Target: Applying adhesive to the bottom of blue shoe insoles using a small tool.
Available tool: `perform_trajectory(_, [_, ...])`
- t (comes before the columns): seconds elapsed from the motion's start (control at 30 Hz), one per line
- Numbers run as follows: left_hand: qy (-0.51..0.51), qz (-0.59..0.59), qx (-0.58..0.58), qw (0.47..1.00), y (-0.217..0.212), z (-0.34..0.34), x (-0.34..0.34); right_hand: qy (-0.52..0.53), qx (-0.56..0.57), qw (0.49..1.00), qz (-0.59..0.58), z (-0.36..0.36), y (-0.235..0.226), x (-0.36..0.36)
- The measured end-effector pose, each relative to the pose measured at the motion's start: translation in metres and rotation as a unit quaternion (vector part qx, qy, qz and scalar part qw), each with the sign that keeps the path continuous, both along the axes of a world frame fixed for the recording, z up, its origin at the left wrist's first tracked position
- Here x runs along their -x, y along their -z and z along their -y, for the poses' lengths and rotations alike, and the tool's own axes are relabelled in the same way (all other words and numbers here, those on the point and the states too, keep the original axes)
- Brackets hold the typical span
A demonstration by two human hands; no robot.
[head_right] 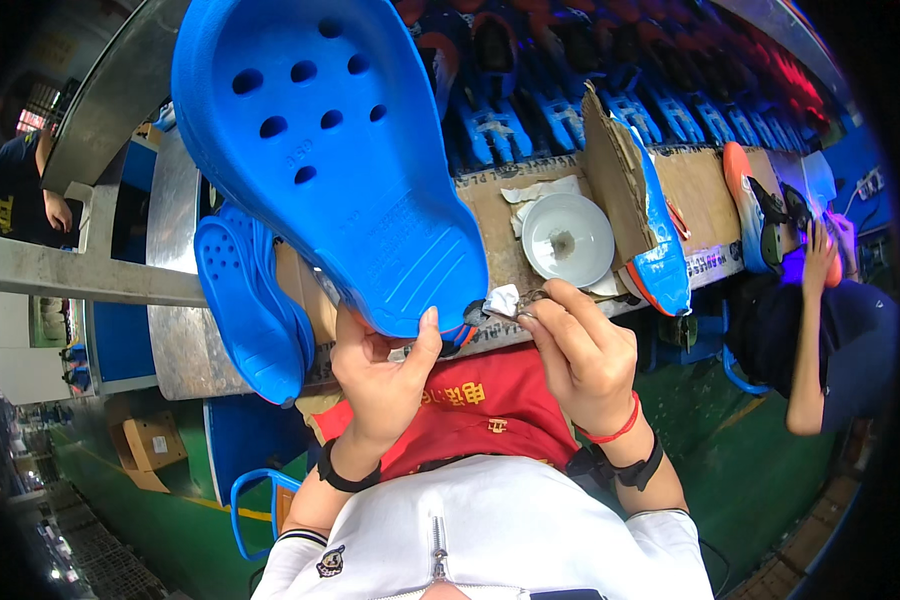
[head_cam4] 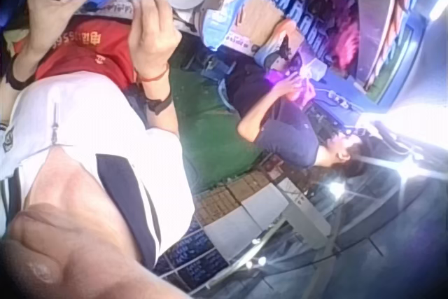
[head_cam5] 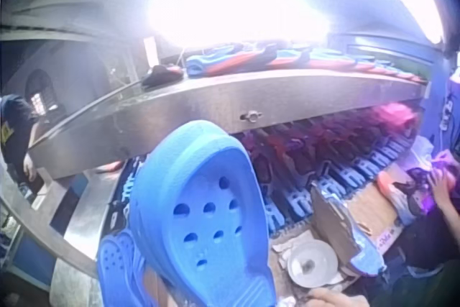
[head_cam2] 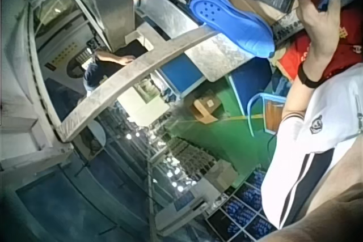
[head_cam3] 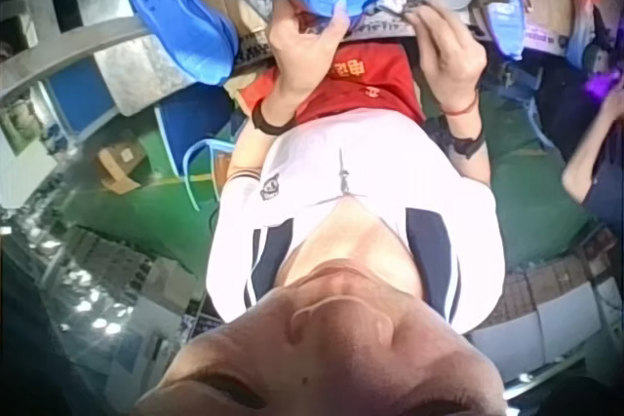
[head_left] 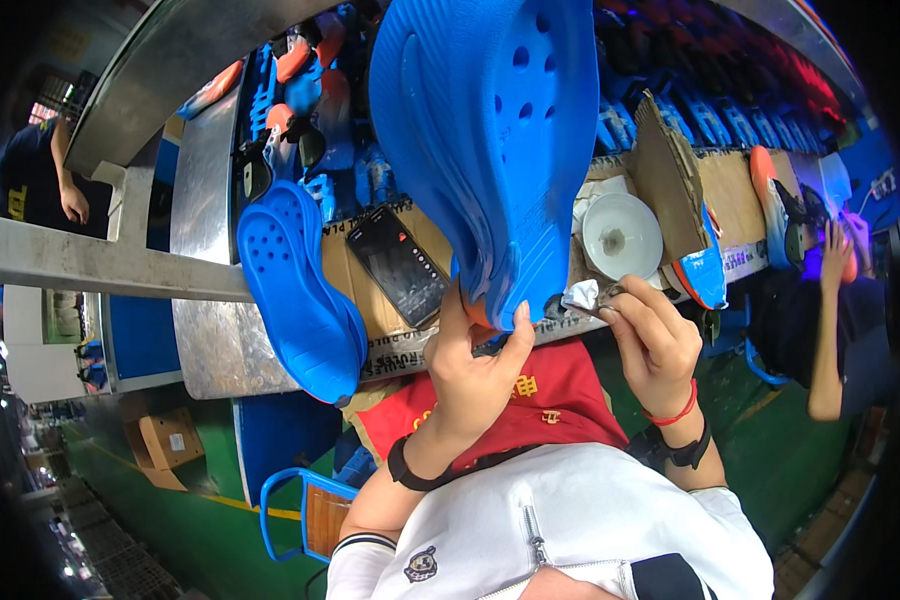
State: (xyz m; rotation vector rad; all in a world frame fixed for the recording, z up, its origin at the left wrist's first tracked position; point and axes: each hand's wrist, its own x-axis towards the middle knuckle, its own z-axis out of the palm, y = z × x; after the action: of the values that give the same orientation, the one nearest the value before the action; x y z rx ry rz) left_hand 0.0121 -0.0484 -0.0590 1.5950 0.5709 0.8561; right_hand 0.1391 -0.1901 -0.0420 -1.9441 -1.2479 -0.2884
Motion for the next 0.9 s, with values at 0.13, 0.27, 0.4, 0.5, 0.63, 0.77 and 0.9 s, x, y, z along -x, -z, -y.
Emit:
perform_trajectory(0.13, [0.0,0.003,-0.007,1.0,0.002,0.0,0.001,0.004,-0.002,1.0,-0.012,0.001,-0.001,0.0])
perform_trajectory(0.27, [0.001,0.002,-0.001,1.0,0.001,0.001,0.001,0.004,-0.013,1.0,-0.005,0.002,-0.002,-0.002])
perform_trajectory(0.4, [0.003,-0.001,0.017,1.0,0.001,0.002,0.0,0.0,-0.023,1.0,-0.008,0.002,-0.006,-0.002])
perform_trajectory(0.5, [-0.005,0.002,0.019,1.0,0.0,0.004,0.001,-0.014,-0.029,0.999,-0.011,-0.001,-0.005,0.002])
perform_trajectory(0.63, [-0.011,0.0,0.001,1.0,0.009,0.004,0.001,-0.026,-0.01,0.999,-0.034,-0.001,-0.003,0.006])
perform_trajectory(0.77, [-0.023,0.0,-0.055,0.998,0.009,-0.001,-0.002,-0.033,-0.014,0.999,-0.034,-0.005,-0.001,0.005])
perform_trajectory(0.9, [-0.018,0.002,-0.045,0.999,0.005,-0.005,-0.001,-0.013,-0.027,1.0,-0.003,-0.007,-0.001,0.0])
